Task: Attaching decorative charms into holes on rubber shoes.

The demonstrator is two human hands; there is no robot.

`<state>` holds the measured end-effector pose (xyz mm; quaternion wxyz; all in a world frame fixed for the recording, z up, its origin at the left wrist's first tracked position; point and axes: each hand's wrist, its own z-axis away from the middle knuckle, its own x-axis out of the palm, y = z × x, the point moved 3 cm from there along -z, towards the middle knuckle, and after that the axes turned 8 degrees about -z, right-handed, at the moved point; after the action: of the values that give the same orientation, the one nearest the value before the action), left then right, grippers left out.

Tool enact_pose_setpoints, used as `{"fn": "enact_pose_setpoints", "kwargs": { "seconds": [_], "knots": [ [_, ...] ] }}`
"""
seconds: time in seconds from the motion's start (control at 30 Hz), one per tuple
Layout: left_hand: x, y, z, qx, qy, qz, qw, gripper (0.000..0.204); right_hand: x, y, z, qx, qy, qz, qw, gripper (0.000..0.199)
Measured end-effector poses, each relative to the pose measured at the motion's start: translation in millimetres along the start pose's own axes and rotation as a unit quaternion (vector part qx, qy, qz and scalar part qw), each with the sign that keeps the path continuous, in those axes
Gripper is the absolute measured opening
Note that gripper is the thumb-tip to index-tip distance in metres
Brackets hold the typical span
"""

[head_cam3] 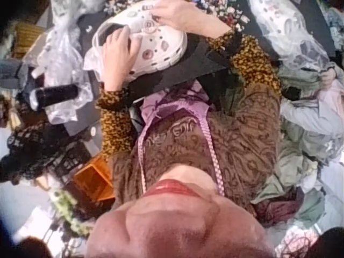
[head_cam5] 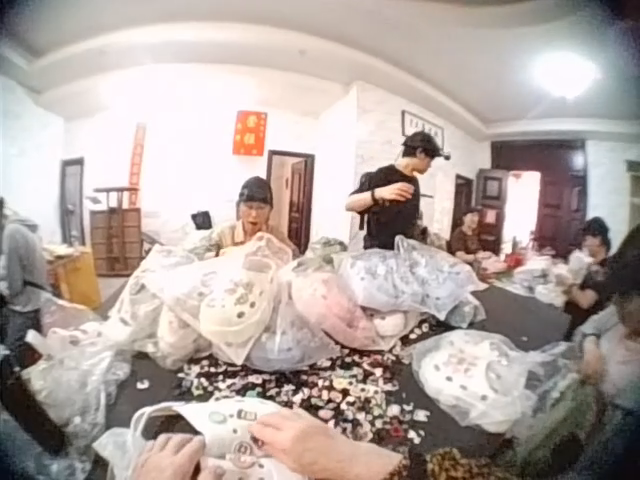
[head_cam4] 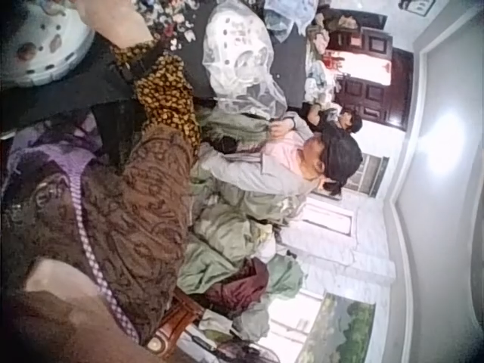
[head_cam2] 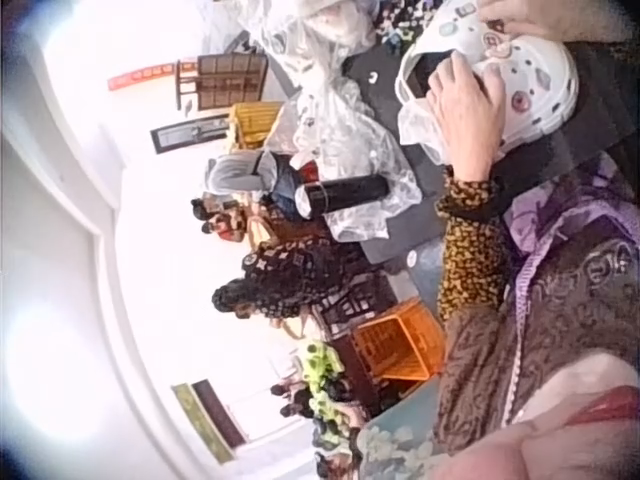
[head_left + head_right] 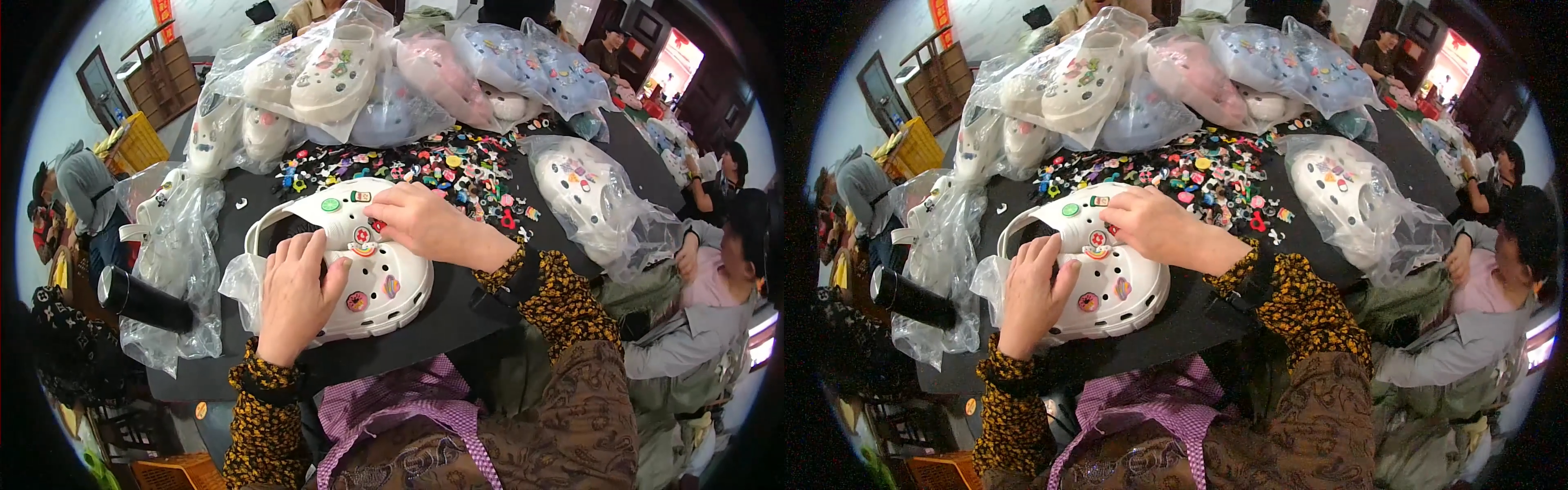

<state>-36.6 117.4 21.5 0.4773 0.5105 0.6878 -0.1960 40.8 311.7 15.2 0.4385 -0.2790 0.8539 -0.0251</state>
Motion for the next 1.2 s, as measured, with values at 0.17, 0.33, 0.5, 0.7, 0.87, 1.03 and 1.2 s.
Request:
{"fn": "enact_pose_setpoints", "kwargs": {
  "seconds": [0.17, 0.33, 0.5, 0.7, 0.87, 1.03, 1.2],
  "knots": [
    [1, 0, -1, -0.006, 0.004, -0.009, 1.0, 0.04, 5, 4, 3, 0.003, -0.049, 0.052, 0.997, 0.036],
    [0, 0, -1, -0.002, -0.002, -0.019, 1.0, 0.037, 7, 6, 1, -0.026, -0.034, 0.029, 0.999, 0.032],
    [0, 1, 0, -0.004, -0.002, -0.017, 1.0, 0.035, 9, 10, -3, -0.025, -0.058, 0.01, 0.998, 0.021],
    [-3, 1, -1, 0.028, 0.014, -0.017, 0.999, 0.034, 6, 14, -14, 0.002, -0.104, -0.074, 0.992, 0.02],
    [-6, 3, -1, 0.022, 0.014, -0.023, 0.999, 0.032, 5, 10, -17, -0.033, -0.106, -0.064, 0.992, 0.022],
    [-6, 2, 2, 0.004, 0.001, -0.024, 1.0, 0.034, 6, 5, -13, -0.066, -0.085, -0.028, 0.994, 0.02],
    [-6, 2, 2, -0.002, -0.007, -0.023, 1.0, 0.034, 7, 2, -13, -0.081, -0.087, -0.003, 0.993, 0.018]
  ]
}}
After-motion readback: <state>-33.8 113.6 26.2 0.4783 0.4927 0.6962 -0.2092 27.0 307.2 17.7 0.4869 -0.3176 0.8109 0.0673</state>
